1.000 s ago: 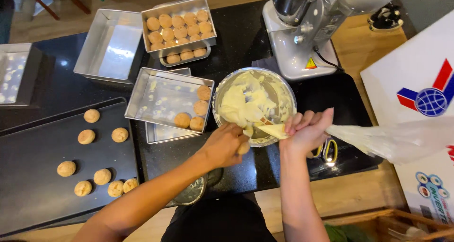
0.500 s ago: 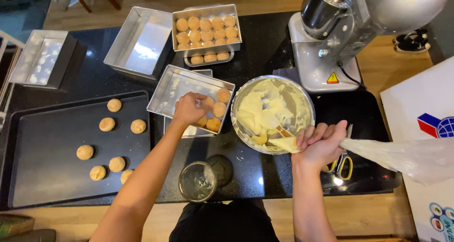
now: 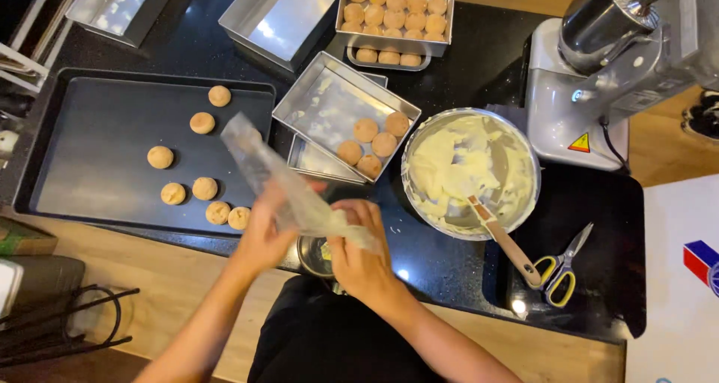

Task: Fill small bread puffs with cream using a piping bag.

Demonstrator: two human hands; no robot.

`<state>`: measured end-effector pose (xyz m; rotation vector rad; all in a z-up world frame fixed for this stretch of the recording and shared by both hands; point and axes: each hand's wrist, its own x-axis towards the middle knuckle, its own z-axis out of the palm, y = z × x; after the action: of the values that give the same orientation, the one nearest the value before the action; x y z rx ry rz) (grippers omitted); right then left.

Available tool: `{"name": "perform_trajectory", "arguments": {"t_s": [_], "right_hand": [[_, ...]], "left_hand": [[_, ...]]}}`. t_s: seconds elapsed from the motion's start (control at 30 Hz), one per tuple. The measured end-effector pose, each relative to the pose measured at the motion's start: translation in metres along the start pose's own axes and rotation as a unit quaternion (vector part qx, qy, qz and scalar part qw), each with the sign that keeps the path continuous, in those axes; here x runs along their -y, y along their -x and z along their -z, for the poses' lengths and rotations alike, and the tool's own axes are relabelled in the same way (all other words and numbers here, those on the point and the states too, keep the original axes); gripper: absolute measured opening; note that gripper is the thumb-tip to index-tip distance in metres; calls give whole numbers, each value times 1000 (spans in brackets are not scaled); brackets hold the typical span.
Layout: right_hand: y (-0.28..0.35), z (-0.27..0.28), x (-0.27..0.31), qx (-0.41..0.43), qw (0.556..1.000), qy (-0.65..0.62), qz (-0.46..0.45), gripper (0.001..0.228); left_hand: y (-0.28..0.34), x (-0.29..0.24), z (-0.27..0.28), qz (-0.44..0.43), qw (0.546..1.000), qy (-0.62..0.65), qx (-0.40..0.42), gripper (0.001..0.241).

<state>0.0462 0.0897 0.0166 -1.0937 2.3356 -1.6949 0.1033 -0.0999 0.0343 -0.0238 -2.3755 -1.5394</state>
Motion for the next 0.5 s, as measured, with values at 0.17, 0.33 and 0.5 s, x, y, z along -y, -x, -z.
{"name": "perform_trajectory", "arguments": {"t_s": [0.17,0.33,0.5], "right_hand": [[18,-28,6,-14,977,211,-15,34],[43,-57,12,-10,947,320,-38,53],[42,-30,33,-22,972,214,-99,72]], "left_hand": [[62,2,-37,136,988,-5,-79,75],[55,40,-46,18,996,-31,-86,18],[39,26,-8,18,991,131,-16,34]]}}
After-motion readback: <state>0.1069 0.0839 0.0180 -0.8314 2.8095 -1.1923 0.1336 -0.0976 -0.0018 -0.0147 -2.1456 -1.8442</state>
